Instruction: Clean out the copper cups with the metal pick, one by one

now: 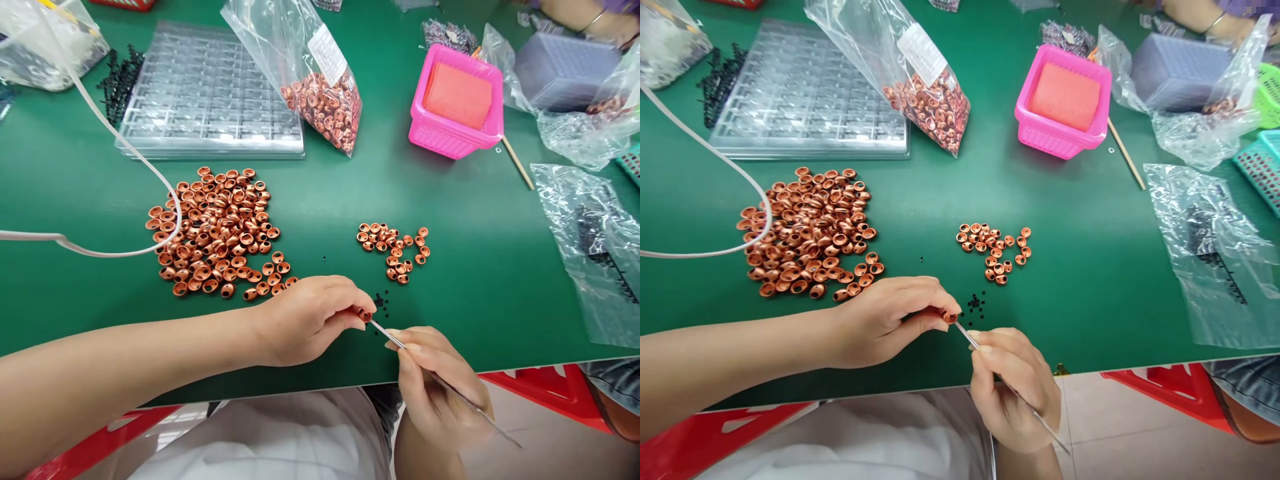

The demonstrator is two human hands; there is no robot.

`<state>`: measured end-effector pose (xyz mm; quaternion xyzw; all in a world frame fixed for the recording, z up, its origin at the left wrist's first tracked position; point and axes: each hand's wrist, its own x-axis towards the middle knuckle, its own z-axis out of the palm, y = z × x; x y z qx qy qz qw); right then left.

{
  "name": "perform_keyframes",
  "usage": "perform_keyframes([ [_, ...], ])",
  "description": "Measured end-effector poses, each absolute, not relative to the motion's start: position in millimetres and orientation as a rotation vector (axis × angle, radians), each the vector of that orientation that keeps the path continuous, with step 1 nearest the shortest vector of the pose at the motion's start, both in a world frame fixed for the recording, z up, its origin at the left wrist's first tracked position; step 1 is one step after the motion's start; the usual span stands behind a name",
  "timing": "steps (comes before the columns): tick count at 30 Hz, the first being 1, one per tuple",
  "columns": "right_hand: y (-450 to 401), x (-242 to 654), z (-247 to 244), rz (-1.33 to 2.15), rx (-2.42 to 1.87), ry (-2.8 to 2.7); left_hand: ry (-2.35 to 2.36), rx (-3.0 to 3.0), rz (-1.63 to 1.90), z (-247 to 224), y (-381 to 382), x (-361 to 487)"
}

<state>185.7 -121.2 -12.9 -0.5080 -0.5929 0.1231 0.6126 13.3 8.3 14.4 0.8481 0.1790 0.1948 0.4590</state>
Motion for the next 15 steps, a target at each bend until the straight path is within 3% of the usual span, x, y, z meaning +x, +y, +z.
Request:
perform_keyframes([
  [6,-117.7,182.0,-13.5,0.272,-1.147,-1.044,0.431,2.059,0.47,16.2,11.1,10.8],
  [15,-117.1,181.7,-13.1,0.294,-1.164,-1.013,0.382,2.156,0.51,18.0,10.2,9.5],
])
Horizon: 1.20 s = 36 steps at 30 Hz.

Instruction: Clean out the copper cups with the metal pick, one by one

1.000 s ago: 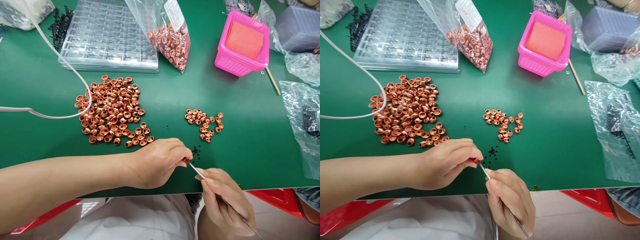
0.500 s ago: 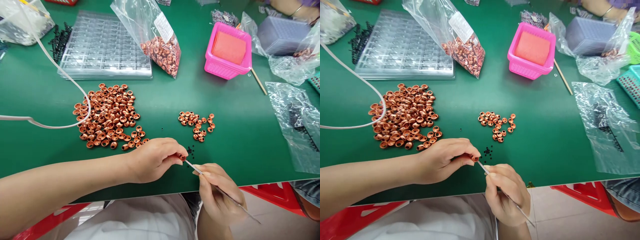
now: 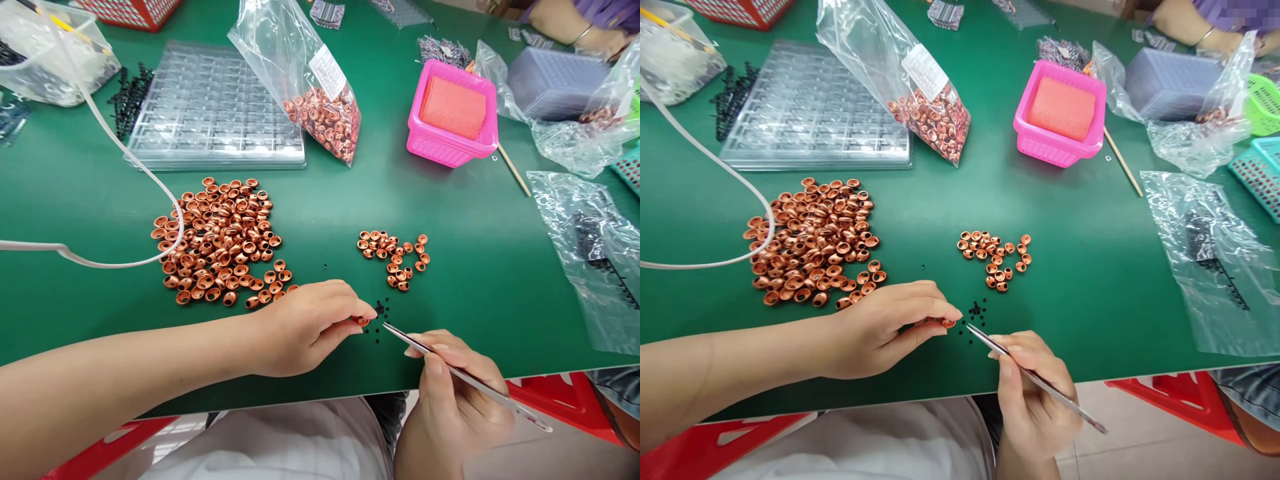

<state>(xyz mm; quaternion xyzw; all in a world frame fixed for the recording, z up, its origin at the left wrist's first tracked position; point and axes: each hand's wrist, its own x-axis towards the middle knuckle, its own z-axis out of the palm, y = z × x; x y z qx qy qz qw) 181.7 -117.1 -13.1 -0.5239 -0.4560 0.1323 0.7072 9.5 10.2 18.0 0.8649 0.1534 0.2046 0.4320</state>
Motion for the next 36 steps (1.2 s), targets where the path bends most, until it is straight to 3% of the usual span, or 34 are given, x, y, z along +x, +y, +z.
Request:
perform_keyframes([
  [23,-119,183,-16,0.283,-1.16,-1.073,0.492,2.335,0.419,26,19,5],
  [31,-122,187,-19,0.321,-1.168,-1.14,0.567,2.502,0.082,41,25,-6],
  [36,-124,188,-17,0.306,-1.175,-1.187,0.546,2.345,0.204,43,26,-3],
])
